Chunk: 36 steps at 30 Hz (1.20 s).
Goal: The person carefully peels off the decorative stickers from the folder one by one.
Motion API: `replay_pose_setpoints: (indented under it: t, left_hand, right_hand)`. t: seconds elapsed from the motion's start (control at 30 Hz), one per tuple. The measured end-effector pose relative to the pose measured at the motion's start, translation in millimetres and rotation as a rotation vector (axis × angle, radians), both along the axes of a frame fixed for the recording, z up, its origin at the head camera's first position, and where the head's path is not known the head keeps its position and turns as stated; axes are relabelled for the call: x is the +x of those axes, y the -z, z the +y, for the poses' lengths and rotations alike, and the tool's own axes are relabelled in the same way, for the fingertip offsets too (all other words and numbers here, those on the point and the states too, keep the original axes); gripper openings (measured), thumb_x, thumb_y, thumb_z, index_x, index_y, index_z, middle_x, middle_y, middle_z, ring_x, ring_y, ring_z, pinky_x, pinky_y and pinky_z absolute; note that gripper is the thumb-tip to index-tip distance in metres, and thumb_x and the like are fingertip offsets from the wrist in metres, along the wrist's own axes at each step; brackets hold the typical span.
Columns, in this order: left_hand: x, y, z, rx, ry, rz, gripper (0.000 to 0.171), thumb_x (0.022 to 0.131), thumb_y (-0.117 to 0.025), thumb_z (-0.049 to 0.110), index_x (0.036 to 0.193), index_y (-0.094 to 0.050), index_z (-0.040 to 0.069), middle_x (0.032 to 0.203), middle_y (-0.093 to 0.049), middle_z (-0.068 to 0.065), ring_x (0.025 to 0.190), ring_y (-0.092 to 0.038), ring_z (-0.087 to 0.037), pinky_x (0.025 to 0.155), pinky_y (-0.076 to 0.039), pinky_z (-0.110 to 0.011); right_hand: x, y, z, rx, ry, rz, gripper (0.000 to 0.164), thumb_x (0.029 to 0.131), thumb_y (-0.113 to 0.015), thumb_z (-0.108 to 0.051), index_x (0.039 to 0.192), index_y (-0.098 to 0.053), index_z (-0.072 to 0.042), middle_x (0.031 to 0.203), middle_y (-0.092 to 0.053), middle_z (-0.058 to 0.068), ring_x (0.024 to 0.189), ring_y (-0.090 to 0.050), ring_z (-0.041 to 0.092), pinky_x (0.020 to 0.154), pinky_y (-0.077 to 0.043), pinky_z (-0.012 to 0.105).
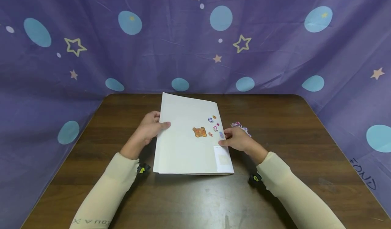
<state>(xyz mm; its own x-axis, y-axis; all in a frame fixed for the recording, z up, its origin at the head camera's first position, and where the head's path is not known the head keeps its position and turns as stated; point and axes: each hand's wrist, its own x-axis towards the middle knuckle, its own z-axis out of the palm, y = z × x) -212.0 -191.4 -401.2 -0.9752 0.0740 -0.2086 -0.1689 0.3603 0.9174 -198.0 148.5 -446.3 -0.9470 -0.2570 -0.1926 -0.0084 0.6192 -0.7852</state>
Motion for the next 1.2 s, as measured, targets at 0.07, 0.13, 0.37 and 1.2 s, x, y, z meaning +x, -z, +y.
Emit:
replay_pose_setpoints:
  t: [0.07, 0.13, 0.37, 1.2]
  left_hand:
    - [-1.2, -0.7, -0.8, -0.051, 0.008, 0.002, 0.054, 0.098, -0.068, 0.011, 0.141, -0.042, -0.008, 0.127, -0.061, -0.026, 0.094, -0.067, -0.028, 0.073, -0.060, -0.036]
    - [-2.0, -0.7, -1.2, -0.085, 0.015, 0.004, 0.051, 0.099, -0.068, 0.012, 0.139, -0.044, -0.009, 0.124, -0.063, -0.026, 0.094, -0.068, -0.030, 0.072, -0.061, -0.038]
    - [-2.8, 1.8, -2.5, -0.120, 0.014, -0.003, 0.052, 0.099, -0.069, 0.014, 0.138, -0.045, -0.009, 0.125, -0.063, -0.028, 0.094, -0.068, -0.030, 0.072, -0.061, -0.038]
    - [-3.0, -3.6, -5.2, -0.123, 0.013, 0.037, 0.049, 0.098, -0.069, 0.016, 0.137, -0.050, -0.007, 0.106, -0.068, -0.022, 0.084, -0.068, -0.027, 0.067, -0.059, -0.035]
  right_hand:
    - [-0.3, 0.4, 0.4, 0.034, -0.014, 0.036, 0.045, 0.088, -0.082, -0.016, 0.125, -0.067, 0.005, 0.100, -0.068, 0.011, 0.088, -0.061, 0.020, 0.074, -0.053, 0.031]
    - [-0.5, 0.1, 1.4, 0.066, -0.031, 0.069, 0.050, 0.087, -0.083, -0.017, 0.129, -0.065, 0.004, 0.104, -0.069, 0.012, 0.089, -0.062, 0.021, 0.076, -0.054, 0.033]
    - [-4.0, -5.6, 2.2, 0.113, -0.108, 0.176, 0.048, 0.090, -0.080, -0.014, 0.131, -0.064, 0.005, 0.107, -0.069, 0.014, 0.095, -0.063, 0.024, 0.083, -0.054, 0.039]
    - [-32.9, -10.3, -7.6, 0.221, -0.311, 0.463, 0.008, 0.095, -0.072, -0.006, 0.102, -0.076, -0.004, 0.094, -0.071, 0.004, 0.082, -0.061, 0.016, 0.076, -0.055, 0.035]
